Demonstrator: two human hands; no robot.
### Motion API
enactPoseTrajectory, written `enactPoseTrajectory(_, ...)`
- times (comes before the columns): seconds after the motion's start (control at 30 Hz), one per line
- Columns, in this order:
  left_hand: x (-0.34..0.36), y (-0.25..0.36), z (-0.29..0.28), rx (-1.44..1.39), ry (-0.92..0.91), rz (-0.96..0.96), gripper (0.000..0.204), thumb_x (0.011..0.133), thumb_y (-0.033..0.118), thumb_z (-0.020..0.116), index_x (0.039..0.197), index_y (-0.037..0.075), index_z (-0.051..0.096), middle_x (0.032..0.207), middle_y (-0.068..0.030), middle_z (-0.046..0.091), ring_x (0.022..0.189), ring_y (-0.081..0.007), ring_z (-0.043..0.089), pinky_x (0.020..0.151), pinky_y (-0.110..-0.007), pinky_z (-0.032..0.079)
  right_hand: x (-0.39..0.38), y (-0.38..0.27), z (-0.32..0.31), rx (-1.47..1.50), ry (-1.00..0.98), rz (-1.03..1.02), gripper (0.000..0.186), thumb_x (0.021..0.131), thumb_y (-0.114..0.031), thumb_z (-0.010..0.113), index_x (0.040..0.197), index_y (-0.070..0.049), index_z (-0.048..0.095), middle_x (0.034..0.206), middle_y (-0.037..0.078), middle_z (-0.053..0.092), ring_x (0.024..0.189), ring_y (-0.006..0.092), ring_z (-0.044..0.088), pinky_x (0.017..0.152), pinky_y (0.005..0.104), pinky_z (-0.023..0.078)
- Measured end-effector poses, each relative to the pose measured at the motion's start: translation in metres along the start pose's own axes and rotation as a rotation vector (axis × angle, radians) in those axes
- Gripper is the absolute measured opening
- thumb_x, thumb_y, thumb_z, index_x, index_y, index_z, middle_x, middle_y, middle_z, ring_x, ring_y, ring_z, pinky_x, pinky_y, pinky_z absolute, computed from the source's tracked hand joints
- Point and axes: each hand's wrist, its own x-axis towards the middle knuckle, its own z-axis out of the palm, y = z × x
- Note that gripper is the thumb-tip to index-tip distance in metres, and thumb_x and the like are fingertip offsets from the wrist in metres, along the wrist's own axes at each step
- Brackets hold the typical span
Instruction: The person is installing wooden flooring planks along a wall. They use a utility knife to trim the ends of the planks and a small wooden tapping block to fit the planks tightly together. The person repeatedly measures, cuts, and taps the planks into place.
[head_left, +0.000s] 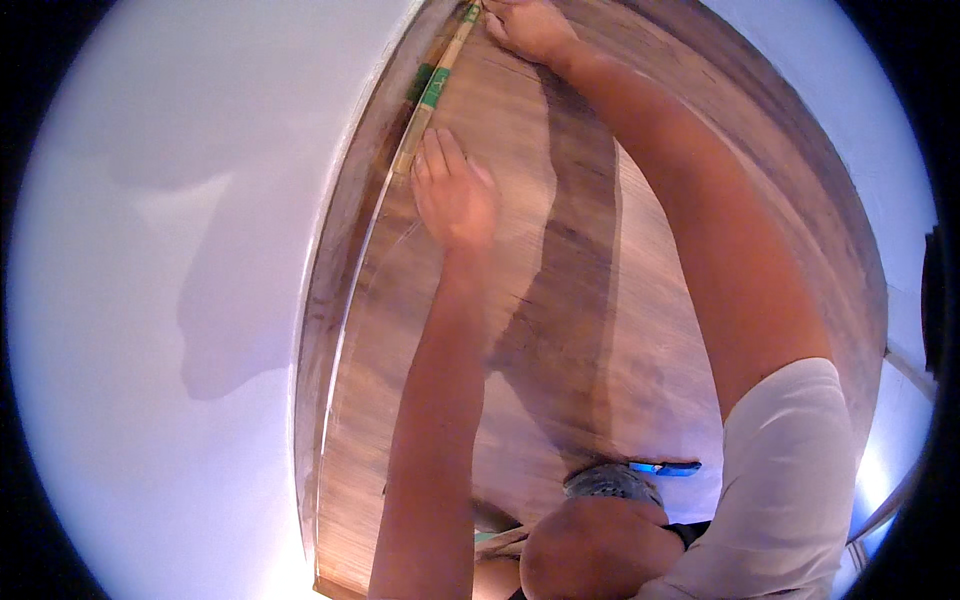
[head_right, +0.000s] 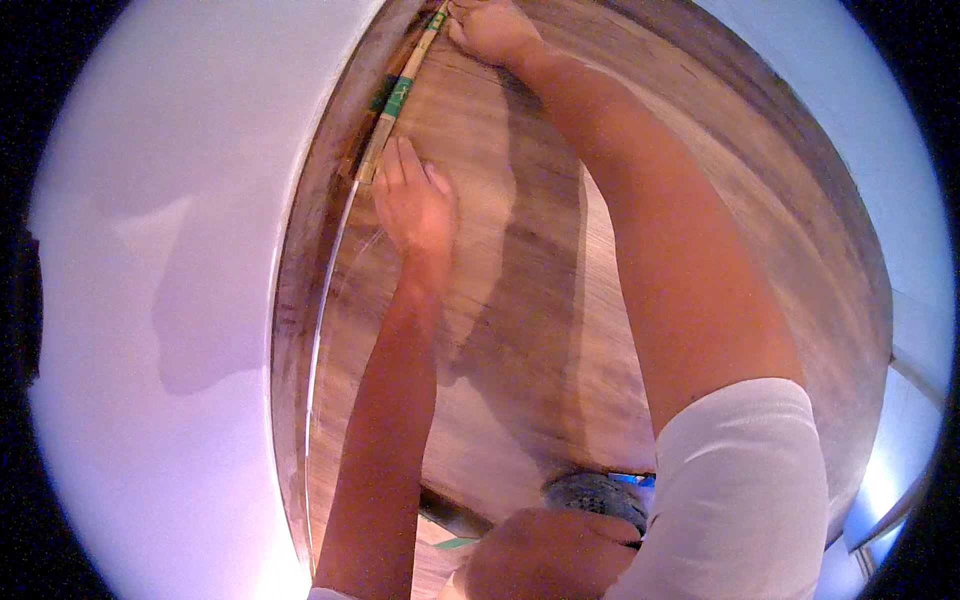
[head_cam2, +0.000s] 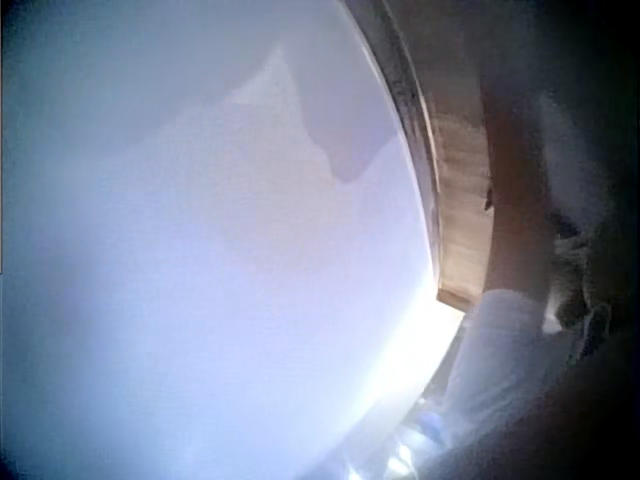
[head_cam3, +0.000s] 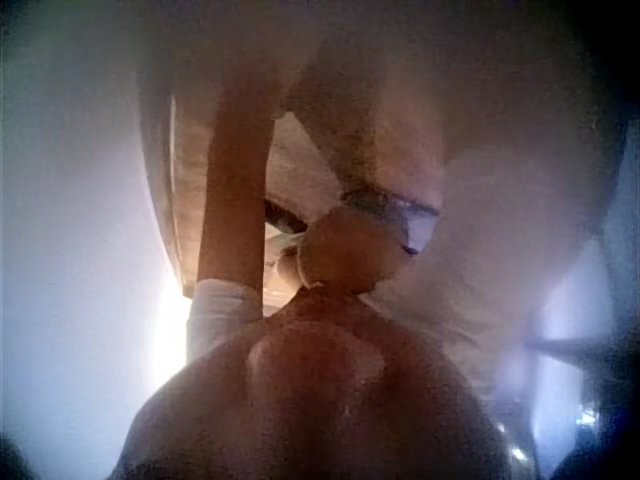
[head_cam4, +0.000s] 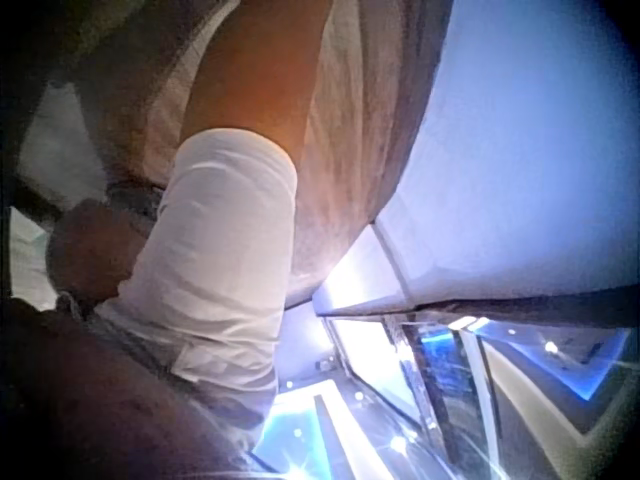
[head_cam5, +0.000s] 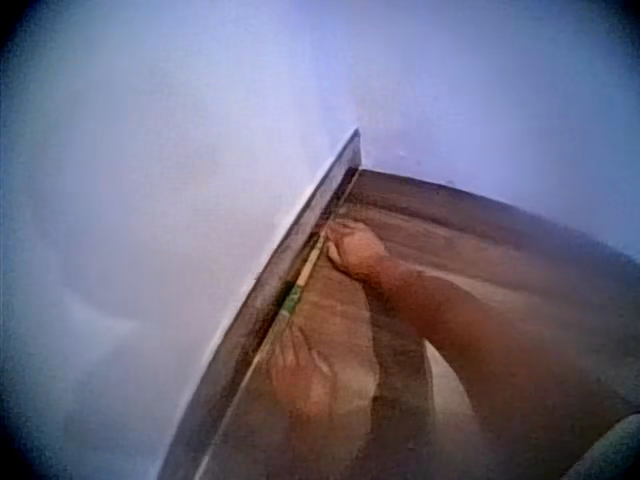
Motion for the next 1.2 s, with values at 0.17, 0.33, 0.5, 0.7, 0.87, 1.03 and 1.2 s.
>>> enactPoseTrajectory(0.17, -0.009, 0.008, -0.007, 0.017, 0.074, -0.081, 0.062, 0.086, 0.015, 0.073, 0.144, 0.001, 0.056, 0.149, -0.0220, 0.051, 0.134, -0.0444, 0.050, 0.113, -0.055, 0.040, -0.008, 0.005, -0.002, -0.111, -0.050, 0.013, 0.040, 0.100, -0.034, 0.053, 0.121, -0.006, 0.073, 0.126, 0.014, 0.073, 0.119, 0.0363, 0.066, 0.104, 0.0483, 0.053)
enactPoseTrajectory(0.33, -0.003, -0.005, 0.001, 0.082, 0.208, -0.025, 0.063, 0.083, 0.013, 0.075, 0.142, -0.001, 0.056, 0.148, -0.0232, 0.050, 0.133, -0.0446, 0.049, 0.113, -0.058, 0.040, -0.009, -0.007, -0.007, -0.063, 0.014, -0.042, 0.035, 0.098, -0.032, 0.057, 0.110, -0.006, 0.077, 0.119, 0.013, 0.075, 0.111, 0.0343, 0.069, 0.099, 0.0449, 0.056)
enactPoseTrajectory(0.5, 0.001, 0.001, -0.008, 0.041, 0.110, 0.005, 0.058, 0.085, 0.009, 0.071, 0.139, -0.006, 0.056, 0.148, -0.0243, 0.050, 0.134, -0.0451, 0.048, 0.113, -0.059, 0.039, -0.013, -0.005, -0.012, 0.002, 0.019, -0.081, 0.032, 0.098, -0.028, 0.060, 0.112, -0.005, 0.078, 0.117, 0.012, 0.076, 0.112, 0.0329, 0.069, 0.099, 0.0414, 0.057)
enactPoseTrajectory(0.7, 0.000, 0.000, -0.001, 0.119, 0.065, -0.014, 0.056, 0.089, 0.012, 0.064, 0.140, -0.009, 0.056, 0.149, -0.0256, 0.049, 0.134, -0.0451, 0.049, 0.114, -0.058, 0.040, -0.014, 0.003, -0.005, -0.096, -0.056, -0.246, 0.037, 0.101, -0.026, 0.059, 0.126, 0.000, 0.071, 0.128, 0.013, 0.072, 0.122, 0.0309, 0.066, 0.102, 0.0399, 0.057)
enactPoseTrajectory(0.87, 0.002, 0.001, -0.008, 0.119, -0.012, -0.013, 0.055, 0.093, 0.016, 0.060, 0.141, -0.010, 0.055, 0.150, -0.0259, 0.047, 0.135, -0.0461, 0.048, 0.115, -0.057, 0.040, -0.010, 0.000, -0.004, -0.086, -0.130, -0.223, 0.040, 0.104, -0.026, 0.057, 0.129, 0.003, 0.067, 0.136, 0.016, 0.067, 0.130, 0.0348, 0.061, 0.112, 0.0407, 0.050)
enactPoseTrajectory(1.03, 0.000, 0.011, -0.008, 0.126, 0.045, 0.025, 0.053, 0.088, 0.007, 0.063, 0.138, -0.009, 0.057, 0.146, -0.0255, 0.049, 0.132, -0.0465, 0.048, 0.114, -0.057, 0.040, -0.020, 0.007, -0.001, -0.048, -0.114, -0.186, 0.043, 0.105, -0.028, 0.054, 0.131, 0.004, 0.066, 0.140, 0.016, 0.065, 0.134, 0.0360, 0.057, 0.118, 0.0424, 0.045)
enactPoseTrajectory(1.2, 0.006, 0.010, -0.019, 0.076, 0.020, -0.018, 0.053, 0.092, 0.010, 0.060, 0.141, -0.008, 0.053, 0.147, -0.0247, 0.049, 0.135, -0.0463, 0.047, 0.115, -0.056, 0.038, -0.022, -0.002, 0.002, -0.039, -0.088, -0.132, 0.041, 0.105, -0.028, 0.054, 0.127, 0.003, 0.069, 0.141, 0.013, 0.065, 0.136, 0.0366, 0.056, 0.117, 0.0419, 0.045)
